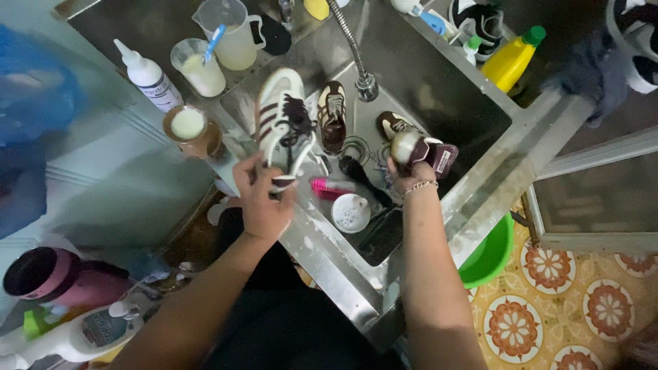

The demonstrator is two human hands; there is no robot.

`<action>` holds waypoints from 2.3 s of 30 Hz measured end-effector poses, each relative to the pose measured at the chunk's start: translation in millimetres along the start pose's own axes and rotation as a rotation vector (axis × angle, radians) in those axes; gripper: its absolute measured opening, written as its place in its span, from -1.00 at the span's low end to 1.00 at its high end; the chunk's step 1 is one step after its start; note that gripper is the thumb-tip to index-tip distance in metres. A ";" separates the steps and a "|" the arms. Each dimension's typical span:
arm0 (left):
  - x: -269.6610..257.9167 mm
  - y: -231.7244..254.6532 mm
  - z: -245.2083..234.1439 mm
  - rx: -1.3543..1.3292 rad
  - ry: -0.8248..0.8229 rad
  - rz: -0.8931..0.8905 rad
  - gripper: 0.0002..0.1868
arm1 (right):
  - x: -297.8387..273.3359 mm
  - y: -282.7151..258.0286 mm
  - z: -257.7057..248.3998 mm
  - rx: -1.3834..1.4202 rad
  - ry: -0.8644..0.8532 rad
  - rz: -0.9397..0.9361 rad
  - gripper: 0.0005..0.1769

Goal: Cleaning and scrubbing several pairs of sneakers in a sink.

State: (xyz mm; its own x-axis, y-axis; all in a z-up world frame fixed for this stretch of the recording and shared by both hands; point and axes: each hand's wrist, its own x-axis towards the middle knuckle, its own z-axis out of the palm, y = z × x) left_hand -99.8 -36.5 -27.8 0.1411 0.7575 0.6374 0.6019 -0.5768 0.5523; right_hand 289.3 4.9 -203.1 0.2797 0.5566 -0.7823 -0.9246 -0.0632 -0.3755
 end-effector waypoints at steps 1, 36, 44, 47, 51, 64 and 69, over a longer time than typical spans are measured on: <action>2.2 3.0 -1.0 0.001 -0.002 -0.004 -0.57 | 2.1 1.0 0.4 -0.002 0.003 0.002 -0.77; -7.1 -22.2 3.2 -0.266 -0.190 -0.361 -0.40 | -242.3 232.7 339.7 -1.452 -1.032 -1.697 -0.23; -3.0 -18.9 -7.9 -0.236 -0.083 -0.265 -0.23 | -225.6 284.6 379.3 -1.777 -0.789 -1.178 -0.39; -13.3 -23.0 -5.6 -0.384 -0.108 -0.388 -0.35 | -250.5 264.0 371.6 -1.559 -0.795 -1.235 -0.42; -38.0 -36.4 -10.5 -0.919 0.036 -0.426 -0.55 | -323.2 194.3 342.7 -1.133 -0.759 -1.299 -0.44; -69.2 43.6 -58.8 -1.527 -0.498 -0.972 -0.57 | -388.6 49.8 -23.4 -0.463 -0.355 -1.223 -0.53; -106.8 59.0 -29.6 -1.416 -0.749 -0.786 -0.48 | -420.8 70.3 -103.6 -0.615 -0.170 -1.103 -0.42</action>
State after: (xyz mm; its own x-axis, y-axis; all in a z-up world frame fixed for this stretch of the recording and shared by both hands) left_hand -102.6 -160.5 -47.4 0.7170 0.6880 -0.1119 -0.3146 0.4627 0.8288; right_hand 133.4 -319.5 48.2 0.7418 0.6544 0.1466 0.0610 0.1519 -0.9865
